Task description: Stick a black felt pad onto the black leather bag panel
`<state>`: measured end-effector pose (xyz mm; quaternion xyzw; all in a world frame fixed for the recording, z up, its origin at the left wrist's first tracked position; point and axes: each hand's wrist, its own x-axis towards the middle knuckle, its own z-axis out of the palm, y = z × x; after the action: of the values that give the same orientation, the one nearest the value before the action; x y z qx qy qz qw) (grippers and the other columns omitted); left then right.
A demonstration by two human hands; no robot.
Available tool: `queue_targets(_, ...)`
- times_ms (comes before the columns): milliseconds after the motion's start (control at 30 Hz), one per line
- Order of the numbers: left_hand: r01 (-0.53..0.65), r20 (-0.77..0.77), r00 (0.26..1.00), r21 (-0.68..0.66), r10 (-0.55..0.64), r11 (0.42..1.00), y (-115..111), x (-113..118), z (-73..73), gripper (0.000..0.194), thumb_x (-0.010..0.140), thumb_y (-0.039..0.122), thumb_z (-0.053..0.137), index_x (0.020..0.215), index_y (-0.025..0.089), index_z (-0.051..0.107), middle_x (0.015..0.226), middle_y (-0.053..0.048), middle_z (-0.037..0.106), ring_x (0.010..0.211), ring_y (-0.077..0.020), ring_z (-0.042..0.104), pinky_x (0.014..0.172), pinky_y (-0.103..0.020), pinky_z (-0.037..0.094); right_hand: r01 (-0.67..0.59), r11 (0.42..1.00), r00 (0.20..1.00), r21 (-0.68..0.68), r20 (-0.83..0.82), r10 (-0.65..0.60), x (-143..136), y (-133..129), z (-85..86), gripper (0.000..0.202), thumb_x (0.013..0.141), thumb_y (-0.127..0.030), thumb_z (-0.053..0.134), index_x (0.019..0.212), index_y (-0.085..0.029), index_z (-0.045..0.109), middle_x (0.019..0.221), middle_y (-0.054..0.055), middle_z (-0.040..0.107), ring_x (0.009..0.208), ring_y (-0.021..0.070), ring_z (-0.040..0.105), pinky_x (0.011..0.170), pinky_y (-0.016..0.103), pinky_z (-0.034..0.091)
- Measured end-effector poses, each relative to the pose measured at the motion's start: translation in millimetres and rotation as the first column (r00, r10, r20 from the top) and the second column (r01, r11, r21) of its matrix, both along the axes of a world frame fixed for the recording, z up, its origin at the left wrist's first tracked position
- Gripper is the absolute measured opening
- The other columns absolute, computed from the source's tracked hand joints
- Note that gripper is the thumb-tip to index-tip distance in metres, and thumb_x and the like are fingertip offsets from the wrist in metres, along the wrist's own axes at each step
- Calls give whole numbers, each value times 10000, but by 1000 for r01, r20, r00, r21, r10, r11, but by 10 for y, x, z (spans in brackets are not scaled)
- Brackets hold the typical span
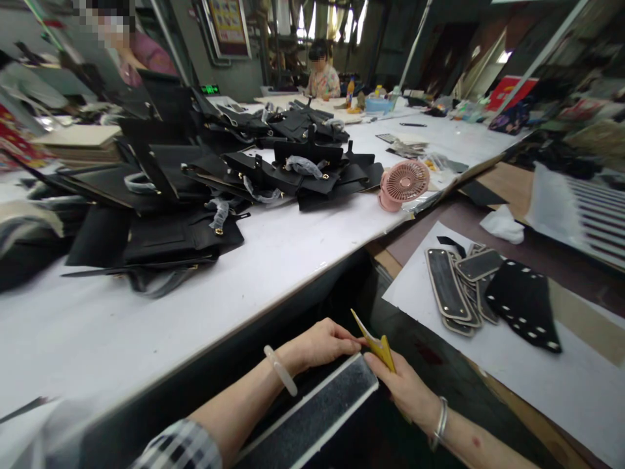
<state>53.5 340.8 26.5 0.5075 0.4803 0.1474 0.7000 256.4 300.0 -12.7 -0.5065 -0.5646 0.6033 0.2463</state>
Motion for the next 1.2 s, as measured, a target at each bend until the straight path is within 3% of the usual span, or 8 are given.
queue_targets(200,47,-115,993,160,-28,986,11,50,-13,289,753,257,557,840,131,802,514,39,447,518,-113,369,519,-259,286,-22,991,997,130,71,13,-15,-9,8,423,978,-549,470,1236,-229,567,1212,77,625,1140,255,565,1064,389,409)
queue_targets(400,56,-128,991,231,-27,971,-34,68,44,302,804,270,563,959,182,807,562,31,589,567,-138,490,596,-257,374,-54,990,995,131,94,41,-41,39,-2,474,964,-590,454,1233,-213,556,1237,91,618,1168,263,564,1071,385,411)
queue_targets(567,-222,-14,972,248,233,943,-263,-386,168,325,791,400,682,1031,205,780,877,-5,754,850,-204,647,830,-282,464,-201,976,970,83,157,187,163,202,120,673,833,-657,624,1305,-192,508,1261,129,626,1192,339,562,1045,463,431)
queue_targets(667,-561,58,823,231,565,795,-751,-898,167,476,867,504,604,1230,204,677,1170,-53,717,1127,-228,606,1022,-299,396,-334,937,924,108,233,303,284,328,262,795,769,-724,640,1365,-233,454,1324,103,603,1237,344,535,1050,426,427)
queue_targets(800,-886,44,464,41,885,463,-1655,-1190,-115,662,876,652,511,1357,197,525,1415,-113,559,1313,-245,487,1114,-336,311,-471,861,778,192,551,303,133,454,456,549,882,-751,394,898,-246,612,806,60,677,782,285,652,687,371,487)
queue_targets(933,-862,112,348,-352,931,364,-2107,-900,-525,738,775,749,578,1180,134,614,1142,-158,699,1046,-297,662,949,-405,463,-684,529,643,503,757,112,-381,461,574,600,896,-750,325,660,-245,545,619,61,565,593,249,544,594,369,340)
queue_targets(1067,-744,218,210,-597,953,300,-1952,-677,-743,557,829,685,559,909,145,665,832,-91,729,788,-229,701,792,-333,521,-840,128,542,527,822,175,-946,449,512,518,990,-588,366,664,-229,548,644,62,592,627,235,529,625,365,281)
queue_targets(1200,-667,169,108,-718,980,198,-1724,-650,-894,374,898,482,582,729,150,615,631,-17,640,588,-154,629,641,-279,512,-868,-75,465,492,856,228,-1339,461,356,495,1029,-505,376,680,-206,558,629,55,619,581,207,522,627,356,250)
